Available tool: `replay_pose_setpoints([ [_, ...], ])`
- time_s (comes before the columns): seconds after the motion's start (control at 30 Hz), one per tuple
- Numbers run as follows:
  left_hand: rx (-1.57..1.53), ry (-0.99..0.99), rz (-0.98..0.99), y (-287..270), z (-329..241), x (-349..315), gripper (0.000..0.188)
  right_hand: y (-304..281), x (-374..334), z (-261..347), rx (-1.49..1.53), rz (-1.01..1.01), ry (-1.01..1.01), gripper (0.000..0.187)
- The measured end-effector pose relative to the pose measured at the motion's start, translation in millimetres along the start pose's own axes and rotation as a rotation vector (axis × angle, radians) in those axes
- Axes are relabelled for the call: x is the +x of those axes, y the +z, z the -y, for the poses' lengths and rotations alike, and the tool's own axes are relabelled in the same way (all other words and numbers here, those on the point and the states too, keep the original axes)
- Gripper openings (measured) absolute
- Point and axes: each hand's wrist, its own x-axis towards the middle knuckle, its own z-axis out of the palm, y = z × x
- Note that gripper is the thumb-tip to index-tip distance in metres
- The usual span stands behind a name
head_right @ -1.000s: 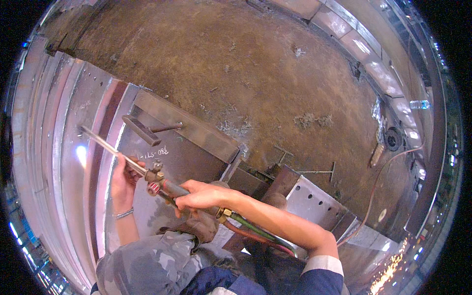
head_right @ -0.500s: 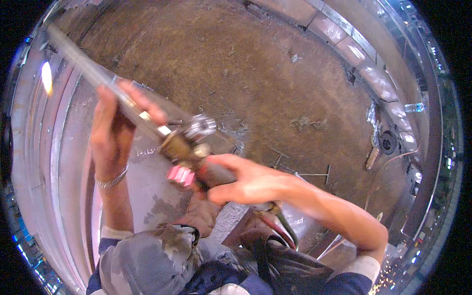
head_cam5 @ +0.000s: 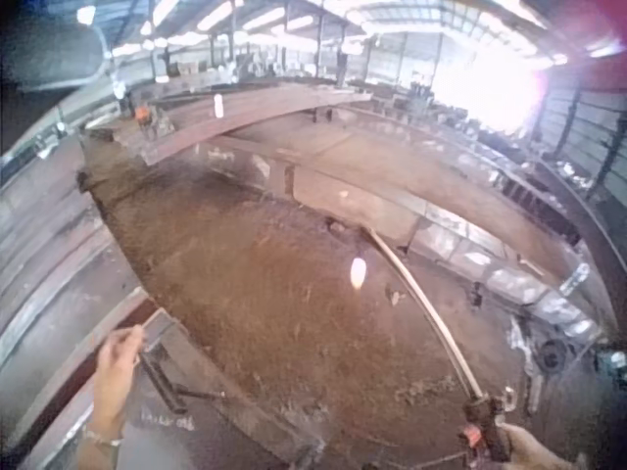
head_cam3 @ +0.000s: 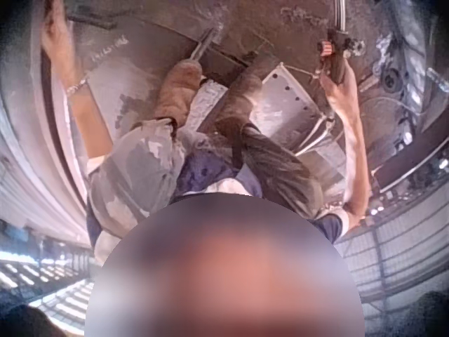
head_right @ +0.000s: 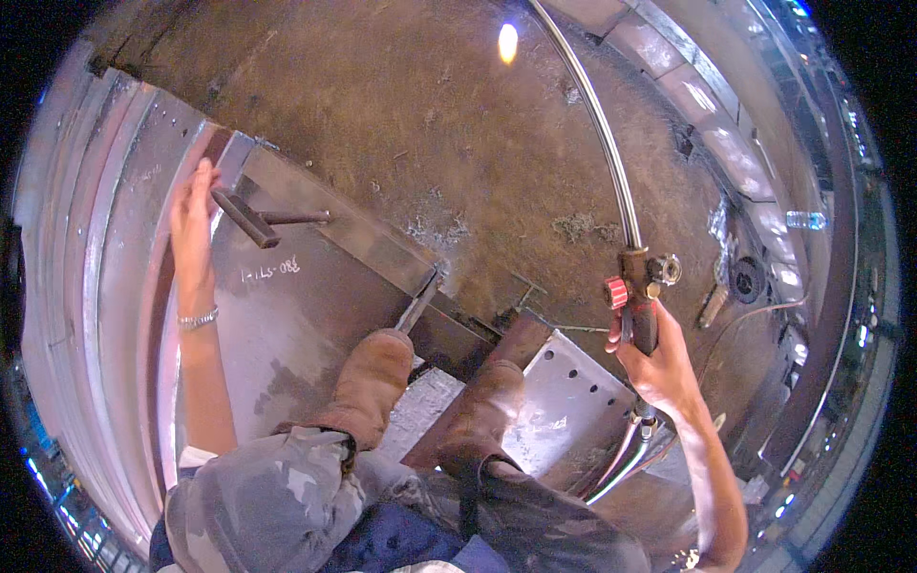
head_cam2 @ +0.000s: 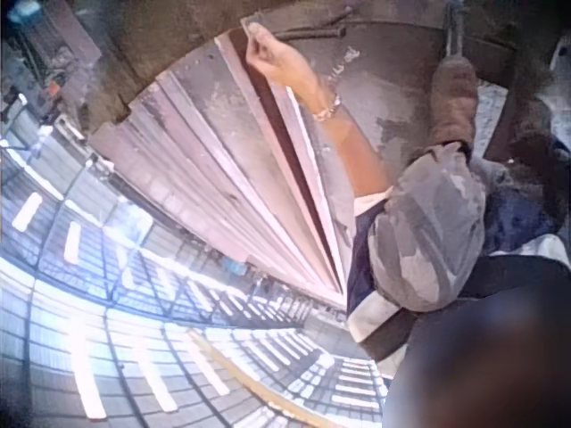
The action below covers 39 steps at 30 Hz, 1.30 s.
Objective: The person uses a cutting torch to cut through a large curved metal plate in a workshop. They adjust the torch and reposition the metal piece while cutting along a marked line, producing sparks and molten metal.
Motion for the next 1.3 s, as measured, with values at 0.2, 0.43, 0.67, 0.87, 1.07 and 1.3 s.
replay_pose_setpoints([
  [0.2, -0.514, -0.395, 0.149, 45, 21, -8, 0.031, -5, 9, -53, -0.176, -0.029, 0.068, 0.022],
  [0.43, -0.541, -0.403, 0.083, 51, 15, -9, 0.031, -9, 8, -70, -0.443, 0.084, -0.017, 0.033],
  [0.67, -0.553, -0.387, 0.088, 53, 16, -6, 0.028, -7, 8, -50, -0.570, 0.165, 0.025, 0.042],
  [0.87, -0.557, -0.371, 0.074, 52, 20, -5, 0.028, -4, 2, -48, -0.695, 0.204, -0.016, 0.045],
  [1.07, -0.534, -0.368, 0.070, 54, 19, -5, 0.030, -7, -3, -54, -0.741, 0.135, -0.043, 0.037],
  [1.3, -0.514, -0.361, 0.043, 56, 15, -9, 0.029, -10, 3, -55, -0.708, 0.106, -0.010, 0.028],
])
